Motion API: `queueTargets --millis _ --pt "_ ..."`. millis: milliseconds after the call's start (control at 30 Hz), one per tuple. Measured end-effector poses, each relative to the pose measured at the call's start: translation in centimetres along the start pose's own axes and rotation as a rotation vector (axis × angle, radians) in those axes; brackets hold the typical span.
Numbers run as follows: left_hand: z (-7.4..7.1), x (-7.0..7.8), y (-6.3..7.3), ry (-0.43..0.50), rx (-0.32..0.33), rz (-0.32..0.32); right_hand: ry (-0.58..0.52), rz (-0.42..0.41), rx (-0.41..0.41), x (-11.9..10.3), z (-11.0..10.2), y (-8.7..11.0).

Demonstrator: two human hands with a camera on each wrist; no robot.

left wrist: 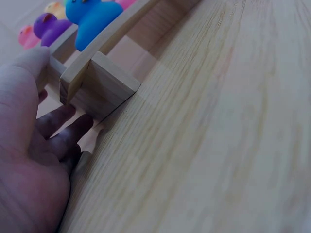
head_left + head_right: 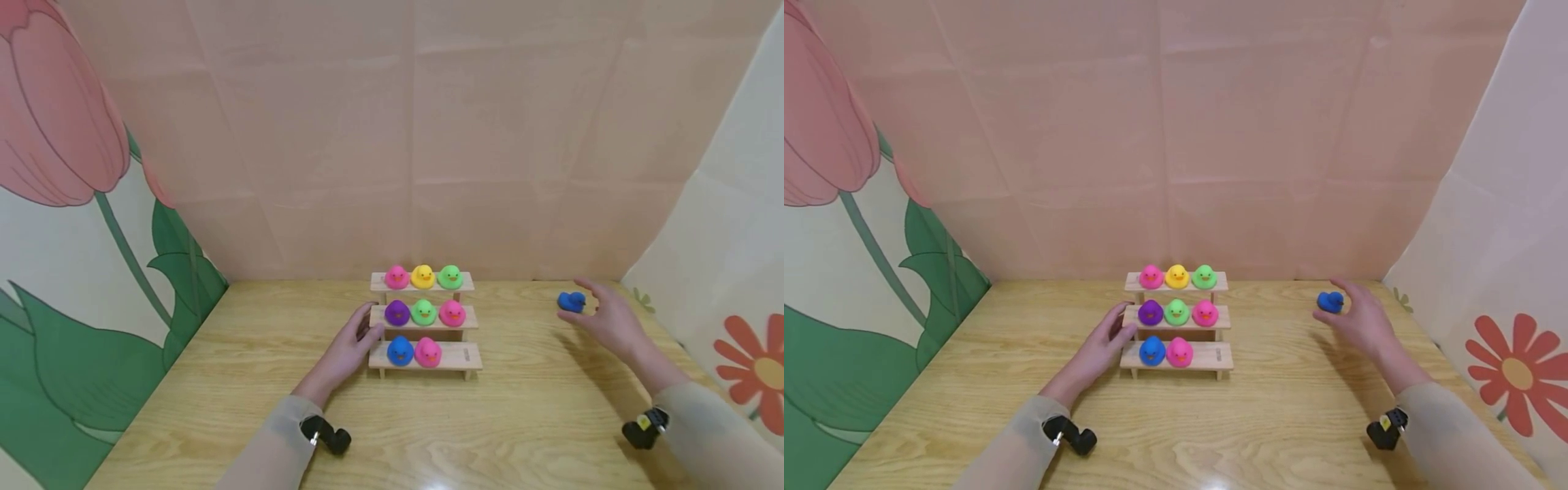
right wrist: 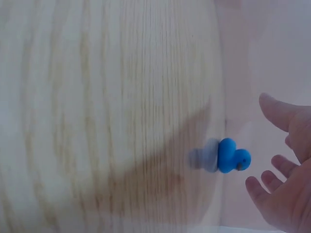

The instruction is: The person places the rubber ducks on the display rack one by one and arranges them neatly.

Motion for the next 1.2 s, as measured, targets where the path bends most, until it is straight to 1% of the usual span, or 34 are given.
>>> queueTargets --millis 167,300,533,800,1000,1200 --pt "0.0 -0.1 0.0 0.001 0.004 -0.002 -0.040 0.017 -0.033 0.6 0.2 -0.4" --pt "0.0 0.0 0.0 0.006 0.004 0.001 -0.039 0.004 -0.026 1.2 0.4 -0.7" --pt "0.0 -0.1 0.0 -0.009 0.005 -0.006 -0.056 0.029 -0.074 2.9 1.3 -1.4" --pt "0.0 -0.1 0.1 -0.016 -0.005 -0.013 -0.014 -0.013 -0.045 3.5 1.8 -2.1" --pt "0.0 -0.1 0.1 -0.008 -0.006 -0.010 0.000 -0.006 -0.046 3.7 1.8 -2.3" --pt "-0.1 -0.3 0.0 -0.008 -0.002 -0.023 0.015 0.029 -0.053 3.7 1.9 -2.2"
Point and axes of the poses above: each hand's wrist, its own y-axis away from the middle knuckle, its own z-axis out of the palm, x = y × z, the point moved 7 cm from there along -y, towards the middle knuckle, and after that the axes turned 14 degrees about -x, right-handed, at the moved point
